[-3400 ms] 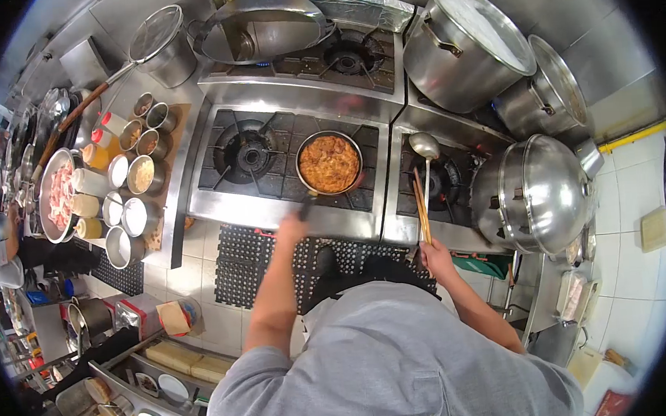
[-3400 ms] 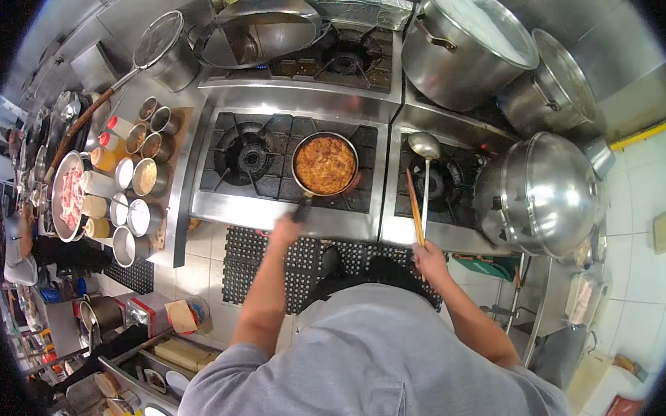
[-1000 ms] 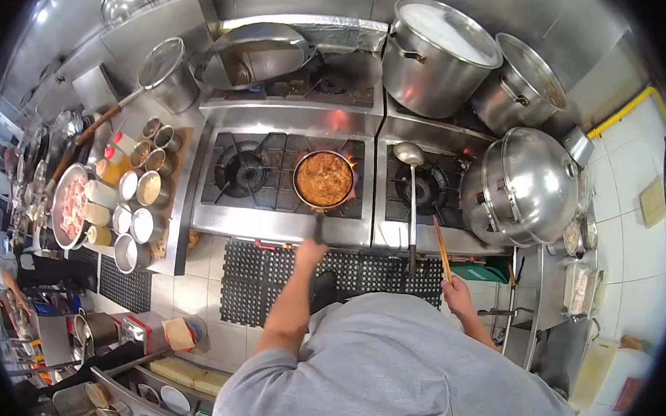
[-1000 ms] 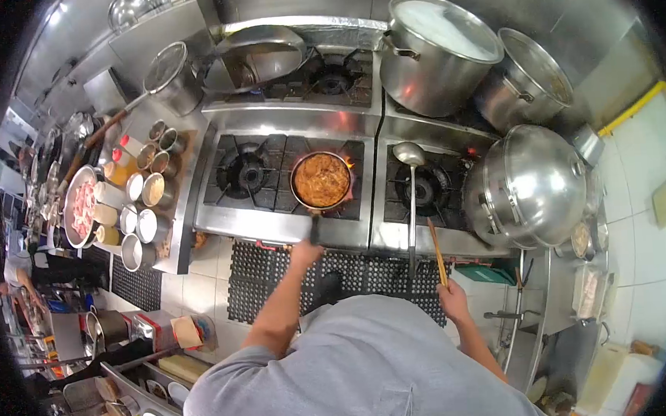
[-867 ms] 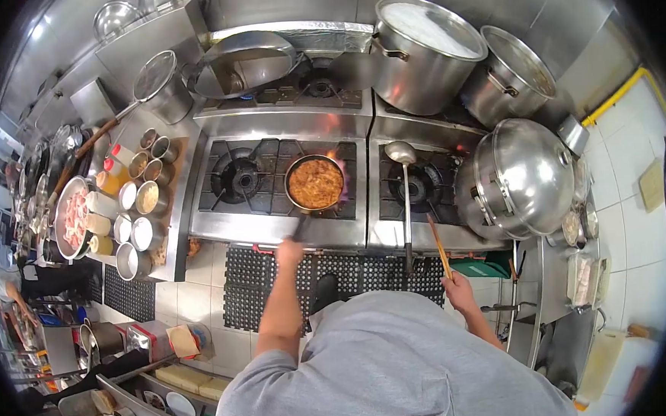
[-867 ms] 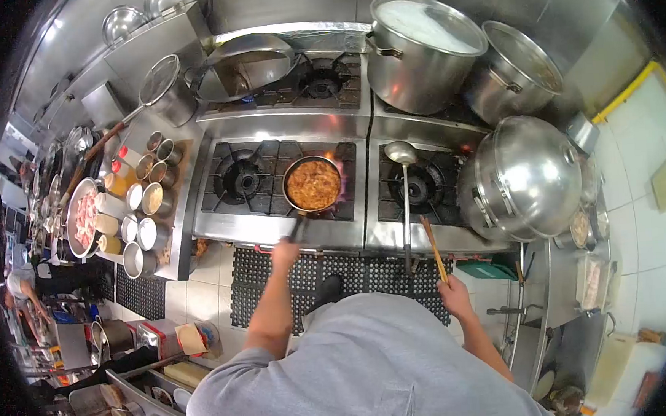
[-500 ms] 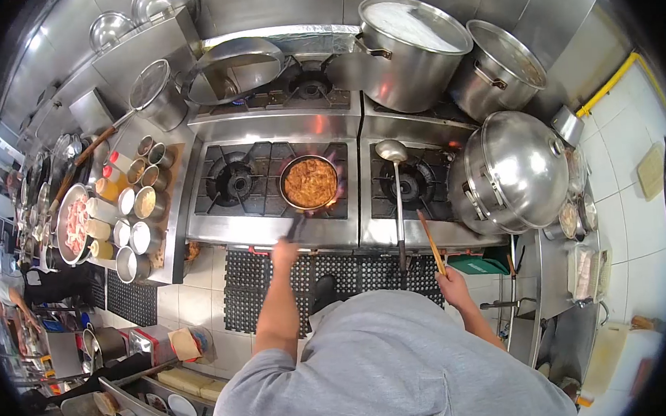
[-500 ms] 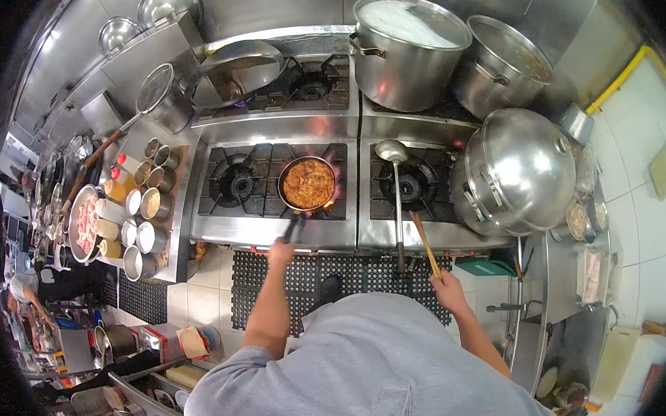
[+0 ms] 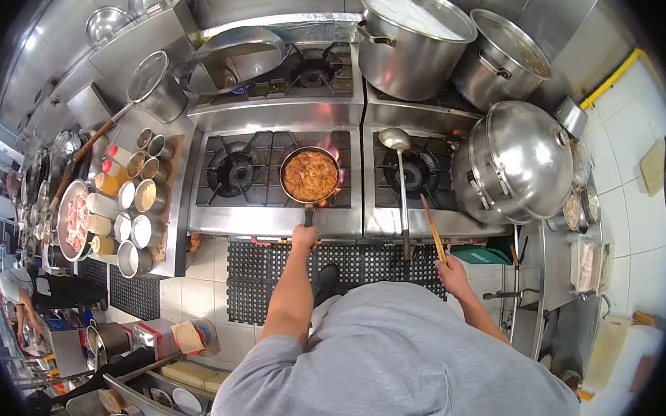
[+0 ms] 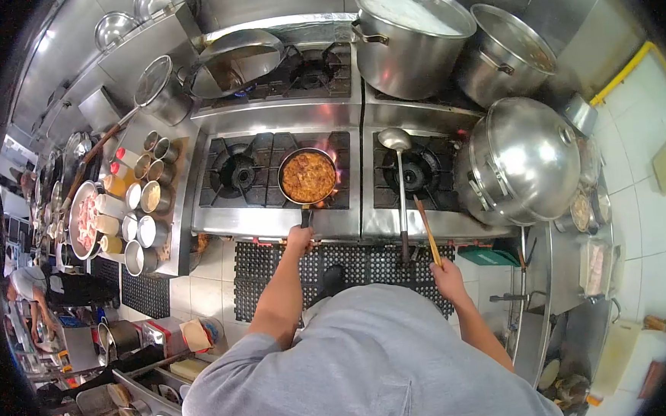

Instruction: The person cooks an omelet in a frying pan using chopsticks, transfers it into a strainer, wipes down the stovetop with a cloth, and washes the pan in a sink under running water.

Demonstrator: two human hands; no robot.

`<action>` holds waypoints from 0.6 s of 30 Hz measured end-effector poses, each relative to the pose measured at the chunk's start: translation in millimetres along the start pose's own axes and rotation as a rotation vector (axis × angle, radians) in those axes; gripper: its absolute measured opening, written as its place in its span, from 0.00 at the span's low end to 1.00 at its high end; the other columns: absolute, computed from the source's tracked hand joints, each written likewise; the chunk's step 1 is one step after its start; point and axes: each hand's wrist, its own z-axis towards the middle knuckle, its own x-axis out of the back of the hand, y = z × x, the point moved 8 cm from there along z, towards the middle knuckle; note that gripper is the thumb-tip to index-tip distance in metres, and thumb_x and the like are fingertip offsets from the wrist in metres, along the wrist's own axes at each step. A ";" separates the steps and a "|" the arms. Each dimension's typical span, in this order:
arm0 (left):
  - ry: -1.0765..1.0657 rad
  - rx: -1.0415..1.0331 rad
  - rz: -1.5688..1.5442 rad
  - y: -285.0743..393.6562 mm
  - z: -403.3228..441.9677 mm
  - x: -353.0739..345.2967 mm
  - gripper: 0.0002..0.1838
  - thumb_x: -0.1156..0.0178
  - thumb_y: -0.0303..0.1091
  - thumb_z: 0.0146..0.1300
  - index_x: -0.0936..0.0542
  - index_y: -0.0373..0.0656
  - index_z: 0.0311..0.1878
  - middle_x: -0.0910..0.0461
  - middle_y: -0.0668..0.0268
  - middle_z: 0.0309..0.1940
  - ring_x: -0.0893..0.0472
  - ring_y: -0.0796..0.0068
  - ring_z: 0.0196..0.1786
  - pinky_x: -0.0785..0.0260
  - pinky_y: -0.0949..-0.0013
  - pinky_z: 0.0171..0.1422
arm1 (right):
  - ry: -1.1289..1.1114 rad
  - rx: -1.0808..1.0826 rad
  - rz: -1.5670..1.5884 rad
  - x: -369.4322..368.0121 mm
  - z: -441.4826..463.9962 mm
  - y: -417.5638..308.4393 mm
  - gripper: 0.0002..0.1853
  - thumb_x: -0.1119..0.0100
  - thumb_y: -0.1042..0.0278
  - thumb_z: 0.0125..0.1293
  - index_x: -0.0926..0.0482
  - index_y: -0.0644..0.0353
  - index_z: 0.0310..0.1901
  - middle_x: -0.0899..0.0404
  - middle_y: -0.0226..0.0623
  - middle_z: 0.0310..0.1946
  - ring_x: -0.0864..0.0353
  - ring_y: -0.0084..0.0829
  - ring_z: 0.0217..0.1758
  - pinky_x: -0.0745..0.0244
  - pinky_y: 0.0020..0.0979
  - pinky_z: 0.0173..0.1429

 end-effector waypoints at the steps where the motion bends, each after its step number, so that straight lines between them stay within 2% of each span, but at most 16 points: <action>1: 0.024 -0.054 0.091 2.3 -4.4 -4.6 0.16 0.42 0.34 0.52 0.21 0.27 0.35 0.18 0.48 0.23 0.18 0.59 0.22 0.25 0.60 0.32 | -0.002 0.006 -0.009 -0.2 3.1 -1.1 0.11 0.46 0.64 0.69 0.30 0.57 0.29 0.32 0.23 0.18 0.34 0.18 0.20 0.39 0.26 0.24; 3: 0.080 -0.179 0.271 17.5 -17.1 -7.9 0.18 0.41 0.36 0.52 0.21 0.26 0.36 0.18 0.44 0.27 0.16 0.53 0.27 0.23 0.58 0.37 | -0.010 0.036 -0.062 -3.1 6.1 -12.0 0.11 0.46 0.65 0.69 0.30 0.57 0.29 0.32 0.23 0.18 0.35 0.18 0.19 0.40 0.26 0.23; 4: 0.099 -0.178 0.312 0.4 -1.4 -2.0 0.20 0.41 0.38 0.51 0.20 0.25 0.37 0.17 0.40 0.32 0.15 0.48 0.37 0.24 0.56 0.47 | -0.010 0.049 -0.090 -3.3 4.2 -18.1 0.11 0.46 0.65 0.69 0.30 0.57 0.29 0.33 0.23 0.18 0.35 0.18 0.19 0.40 0.26 0.23; 5: 0.042 -0.162 0.444 -23.3 31.3 13.0 0.24 0.38 0.42 0.50 0.20 0.25 0.38 0.17 0.40 0.35 0.15 0.50 0.44 0.24 0.57 0.51 | -0.011 0.057 -0.118 -2.7 0.7 -19.7 0.11 0.46 0.66 0.69 0.30 0.57 0.29 0.33 0.22 0.18 0.36 0.18 0.19 0.41 0.25 0.23; 6: 0.057 -0.172 0.494 -9.6 15.9 41.3 0.25 0.36 0.45 0.50 0.19 0.25 0.37 0.17 0.41 0.33 0.15 0.51 0.41 0.24 0.57 0.50 | -0.029 -0.017 -0.002 -4.4 3.9 -7.0 0.11 0.46 0.66 0.69 0.30 0.57 0.28 0.33 0.23 0.18 0.36 0.18 0.19 0.41 0.26 0.23; 7: 0.069 -0.181 0.546 8.9 -5.4 64.9 0.26 0.35 0.47 0.50 0.19 0.26 0.37 0.17 0.43 0.31 0.14 0.52 0.38 0.23 0.57 0.48 | -0.003 -0.020 0.018 -2.0 7.8 -4.5 0.12 0.45 0.64 0.68 0.30 0.59 0.28 0.32 0.27 0.17 0.33 0.21 0.19 0.38 0.29 0.25; 9: 0.033 -0.098 0.336 -12.6 23.5 72.3 0.26 0.34 0.49 0.51 0.19 0.27 0.35 0.17 0.47 0.25 0.15 0.54 0.30 0.22 0.57 0.43 | 0.031 -0.044 0.050 -1.0 1.5 4.5 0.15 0.43 0.60 0.66 0.29 0.63 0.28 0.29 0.35 0.17 0.27 0.28 0.20 0.34 0.35 0.27; 10: 0.121 -0.194 0.351 0.6 17.4 62.1 0.23 0.36 0.47 0.53 0.18 0.29 0.32 0.19 0.49 0.19 0.16 0.55 0.23 0.22 0.56 0.38 | 0.023 -0.044 0.044 -3.3 0.4 3.8 0.15 0.44 0.59 0.67 0.28 0.63 0.29 0.28 0.35 0.18 0.27 0.28 0.21 0.33 0.35 0.27; 11: 0.224 -0.292 0.383 13.6 6.2 43.5 0.23 0.36 0.47 0.53 0.18 0.29 0.32 0.19 0.48 0.19 0.16 0.55 0.24 0.23 0.55 0.36 | 0.014 -0.015 0.001 -6.3 1.6 4.5 0.15 0.44 0.59 0.67 0.28 0.63 0.29 0.28 0.35 0.18 0.27 0.28 0.21 0.32 0.35 0.27; 13: 0.180 -0.261 0.224 18.3 0.0 7.4 0.23 0.36 0.47 0.53 0.18 0.29 0.32 0.18 0.48 0.21 0.15 0.56 0.26 0.23 0.55 0.37 | -0.001 0.050 -0.078 -15.4 2.1 -7.6 0.15 0.44 0.59 0.67 0.28 0.64 0.30 0.27 0.35 0.18 0.26 0.29 0.21 0.32 0.35 0.28; 14: 0.170 -0.267 0.273 17.6 2.4 12.6 0.23 0.36 0.47 0.52 0.18 0.29 0.33 0.18 0.48 0.21 0.16 0.56 0.25 0.23 0.55 0.37 | -0.034 -0.008 -0.105 -16.5 -1.5 -12.8 0.15 0.44 0.59 0.67 0.28 0.64 0.31 0.27 0.36 0.19 0.25 0.29 0.22 0.31 0.35 0.28; 16: 0.152 -0.268 0.362 -6.9 18.8 32.2 0.24 0.35 0.48 0.52 0.19 0.29 0.33 0.18 0.48 0.22 0.16 0.56 0.25 0.23 0.57 0.36 | -0.038 -0.004 -0.107 -16.6 -9.1 -36.3 0.13 0.44 0.61 0.68 0.29 0.61 0.29 0.29 0.29 0.19 0.29 0.23 0.21 0.34 0.31 0.26; 17: 0.102 -0.184 0.287 -7.0 4.4 52.1 0.24 0.35 0.47 0.53 0.18 0.29 0.35 0.19 0.51 0.21 0.20 0.60 0.18 0.26 0.60 0.28 | -0.038 0.003 -0.104 -17.1 -6.0 -42.1 0.13 0.44 0.62 0.68 0.30 0.59 0.28 0.31 0.26 0.18 0.31 0.20 0.21 0.36 0.29 0.25; 18: 0.080 -0.242 0.129 -6.3 7.1 60.8 0.24 0.35 0.48 0.54 0.18 0.30 0.34 0.19 0.53 0.20 0.22 0.63 0.16 0.28 0.62 0.25 | -0.017 0.063 -0.093 -18.3 0.2 -43.6 0.13 0.44 0.62 0.68 0.30 0.59 0.29 0.30 0.26 0.18 0.30 0.21 0.21 0.35 0.29 0.25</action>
